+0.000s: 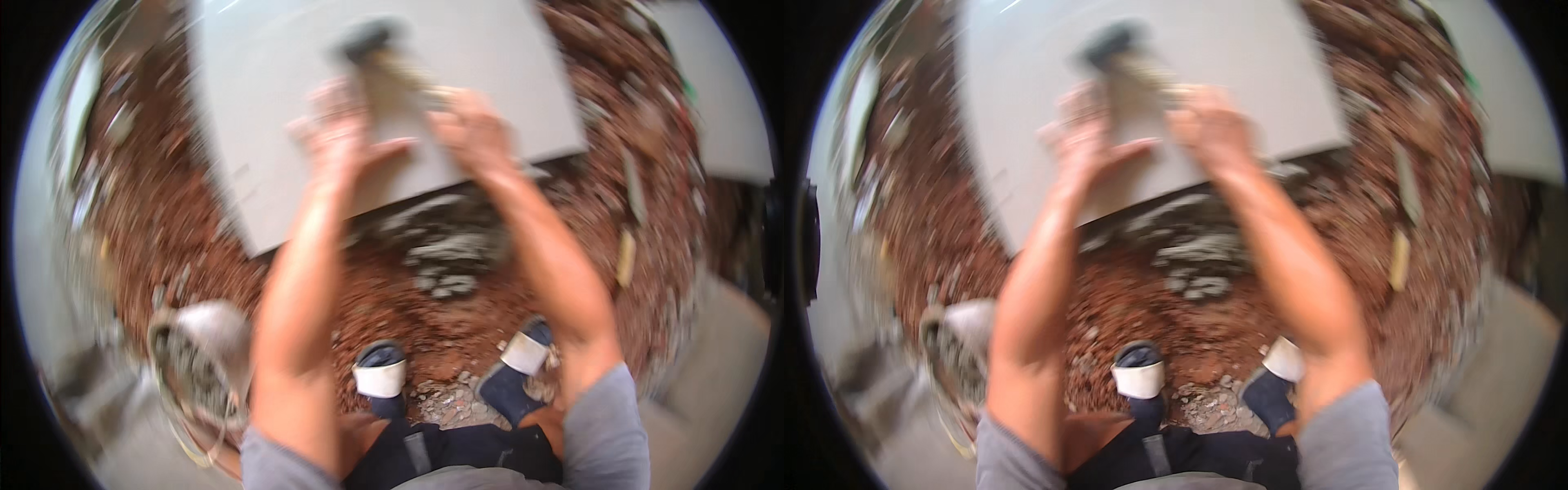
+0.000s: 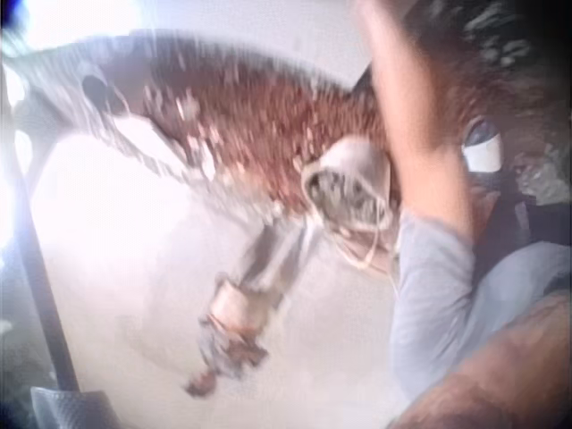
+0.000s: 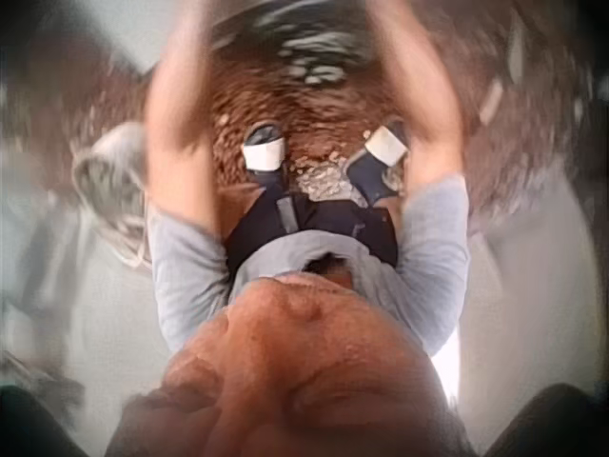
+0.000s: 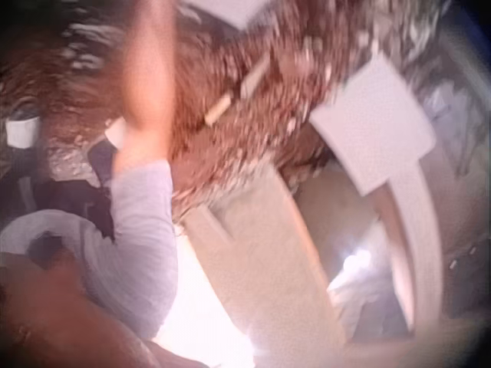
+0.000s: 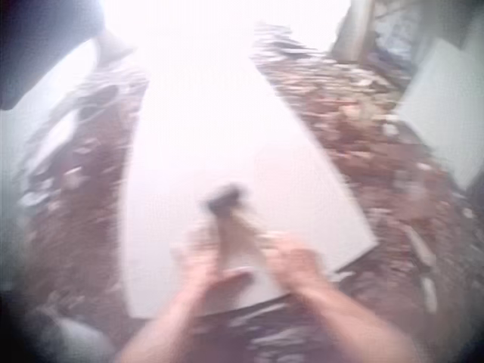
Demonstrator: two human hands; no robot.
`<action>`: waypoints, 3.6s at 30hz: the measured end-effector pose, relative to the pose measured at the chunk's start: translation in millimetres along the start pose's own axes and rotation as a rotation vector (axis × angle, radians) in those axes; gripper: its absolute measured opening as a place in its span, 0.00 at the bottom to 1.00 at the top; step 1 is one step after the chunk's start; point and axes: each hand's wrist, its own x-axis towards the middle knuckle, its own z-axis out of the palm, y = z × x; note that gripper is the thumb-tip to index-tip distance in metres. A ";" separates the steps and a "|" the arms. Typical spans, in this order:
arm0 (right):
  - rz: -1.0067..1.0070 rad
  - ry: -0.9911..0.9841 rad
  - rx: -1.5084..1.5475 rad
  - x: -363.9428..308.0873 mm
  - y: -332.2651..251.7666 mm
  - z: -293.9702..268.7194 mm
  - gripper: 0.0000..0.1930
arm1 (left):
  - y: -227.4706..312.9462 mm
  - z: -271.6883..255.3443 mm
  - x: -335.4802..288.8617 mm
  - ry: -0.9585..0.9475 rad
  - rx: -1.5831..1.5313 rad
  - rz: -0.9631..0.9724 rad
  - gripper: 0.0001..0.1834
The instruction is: The person spreads cement on the floor using a trowel, places a large tile onto the cement, and taps it into place with a rubber mallet. The person repeats the process by adding more cement and positioning another tile.
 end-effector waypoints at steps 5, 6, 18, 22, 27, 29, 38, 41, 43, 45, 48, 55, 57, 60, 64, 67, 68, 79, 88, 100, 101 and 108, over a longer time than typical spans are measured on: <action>0.175 0.010 0.075 -85.1 -8.0 -23.2 0.20 | 0.0 -6.3 -3.3 0.046 -0.150 0.003 0.76; 0.203 -0.005 0.065 -104.8 -7.5 -22.4 0.18 | -0.6 -8.9 -3.6 0.028 -0.146 -0.016 0.76; -0.072 0.305 0.560 -143.9 -36.1 -5.9 0.13 | 1.2 -12.2 -4.0 -0.026 -0.127 -0.027 0.76; 0.252 0.137 -0.046 -125.6 -51.2 -4.3 0.21 | 0.9 -12.9 -3.7 -0.012 -0.132 -0.022 0.76; 0.122 0.264 0.007 -110.0 -68.8 -7.9 0.22 | 0.5 -11.3 -1.5 -0.009 -0.140 -0.025 0.76; 0.374 -0.073 -0.103 -107.4 -67.9 -4.9 0.21 | 0.5 -11.2 -1.1 0.000 -0.140 -0.020 0.76; 0.276 0.077 -0.025 -100.8 -35.2 -16.6 0.22 | 2.9 -10.1 -4.1 0.023 -0.152 -0.029 0.79; 0.356 0.161 0.193 -104.0 -50.5 -43.4 0.19 | 3.5 -6.7 1.5 0.006 -0.095 -0.061 0.79; 0.319 0.231 0.262 -121.2 -64.2 -54.1 0.18 | -1.7 -10.7 1.3 -0.042 -0.065 -0.046 0.78; 0.331 0.269 0.380 -140.6 -67.2 -57.6 0.16 | -18.3 -18.6 -6.5 -0.051 -0.035 -0.060 0.77; 0.433 0.245 0.466 -161.8 -55.8 -43.9 0.15 | -54.2 -30.1 -27.2 -0.068 -0.023 -0.094 0.77; 0.317 0.167 0.409 -161.9 -64.6 -20.2 0.17 | -59.5 -16.2 -58.6 -0.106 0.014 -0.149 0.78; 0.183 0.216 0.345 -155.4 -74.2 -20.1 0.18 | -57.7 -15.4 -58.9 -0.099 0.041 -0.149 0.78; -0.028 0.329 0.395 -139.3 -79.7 -9.7 0.21 | -60.3 -18.6 -56.7 -0.138 0.002 -0.134 0.79; 0.353 -0.097 -0.102 -112.5 -77.1 12.8 0.21 | -62.8 -20.4 -57.0 -0.144 -0.010 -0.156 0.80; 0.273 0.072 0.025 -105.7 -77.4 6.1 0.22 | -63.1 -19.6 -56.1 -0.175 -0.032 -0.157 0.80; 0.057 0.212 0.089 -106.2 -77.7 2.8 0.21 | -63.5 -19.6 -55.4 -0.172 -0.029 -0.148 0.79; 0.333 0.325 0.582 -185.0 -28.4 8.8 0.18 | -49.5 -9.8 -39.6 -0.090 0.012 -0.157 0.71; 0.487 0.380 0.652 -212.3 -0.7 -1.2 0.19 | 62.8 7.0 -3.1 -0.013 -0.062 0.389 0.64; 0.521 0.362 0.631 -218.6 3.4 -11.6 0.19 | -81.8 -15.3 8.1 0.274 0.380 0.009 0.40; 0.519 0.365 0.636 -220.2 4.0 -11.0 0.19 | -64.7 -8.9 1.1 0.298 0.326 0.118 0.39; 0.530 0.360 0.626 -223.4 3.9 -17.0 0.19 | -34.7 -25.3 25.4 0.488 0.356 0.198 0.35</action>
